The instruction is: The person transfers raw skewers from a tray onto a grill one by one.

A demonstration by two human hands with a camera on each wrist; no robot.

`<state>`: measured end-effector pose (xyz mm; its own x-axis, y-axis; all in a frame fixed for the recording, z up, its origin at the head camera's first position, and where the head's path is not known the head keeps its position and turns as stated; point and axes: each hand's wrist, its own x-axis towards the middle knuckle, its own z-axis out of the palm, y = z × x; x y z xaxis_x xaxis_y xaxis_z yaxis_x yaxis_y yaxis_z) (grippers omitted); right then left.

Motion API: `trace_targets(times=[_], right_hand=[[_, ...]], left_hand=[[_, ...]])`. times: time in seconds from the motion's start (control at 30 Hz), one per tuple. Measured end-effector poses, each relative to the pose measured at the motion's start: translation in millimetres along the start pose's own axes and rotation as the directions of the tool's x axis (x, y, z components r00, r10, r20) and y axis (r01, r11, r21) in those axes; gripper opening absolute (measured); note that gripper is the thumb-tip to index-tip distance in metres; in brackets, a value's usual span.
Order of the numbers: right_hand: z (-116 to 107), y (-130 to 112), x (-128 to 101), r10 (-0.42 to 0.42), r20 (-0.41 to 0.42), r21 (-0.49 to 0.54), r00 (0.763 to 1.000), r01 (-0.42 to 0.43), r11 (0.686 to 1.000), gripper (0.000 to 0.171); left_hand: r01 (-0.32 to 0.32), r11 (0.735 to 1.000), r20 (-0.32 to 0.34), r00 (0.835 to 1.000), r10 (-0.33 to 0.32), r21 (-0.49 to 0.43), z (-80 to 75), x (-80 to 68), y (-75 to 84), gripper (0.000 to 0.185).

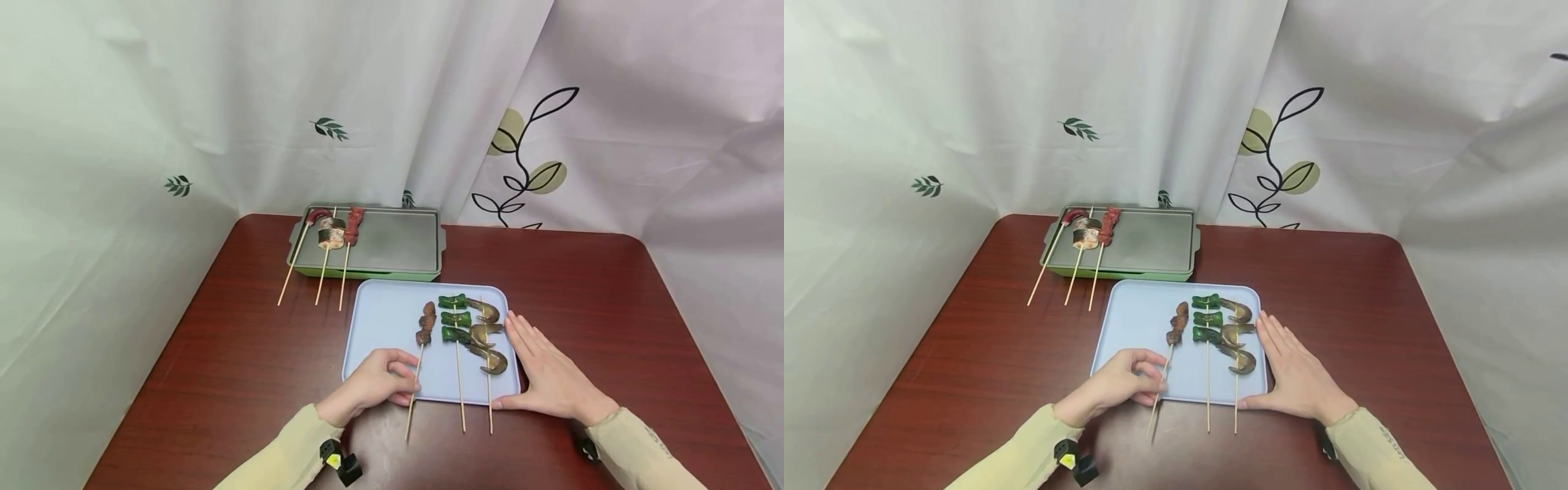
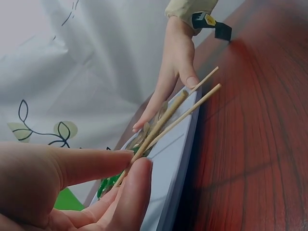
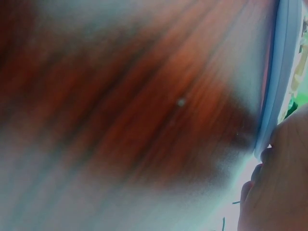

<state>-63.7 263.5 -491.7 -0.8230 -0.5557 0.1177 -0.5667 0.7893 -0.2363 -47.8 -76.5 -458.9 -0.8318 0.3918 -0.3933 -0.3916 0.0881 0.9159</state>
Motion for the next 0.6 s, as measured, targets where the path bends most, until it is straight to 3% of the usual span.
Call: trace_targets(times=[0.33, 0.6], right_hand=[[-0.5, 0.3, 0.4, -0.003, 0.002, 0.001, 1.0, 0.003, 1.0, 0.137], [1.6, 1.5, 0.1, 0.013, 0.013, -0.003, 1.0, -0.013, 1.0, 0.138]], left_hand=[[-0.008, 1.0, -0.002, 1.0, 0.008, -0.009, -2.9, -2.5, 0.2, 0.044], [-0.066, 0.996, -0.028, 0.997, 0.068, 0.065, -6.9, -7.4, 4.9, 0.043]])
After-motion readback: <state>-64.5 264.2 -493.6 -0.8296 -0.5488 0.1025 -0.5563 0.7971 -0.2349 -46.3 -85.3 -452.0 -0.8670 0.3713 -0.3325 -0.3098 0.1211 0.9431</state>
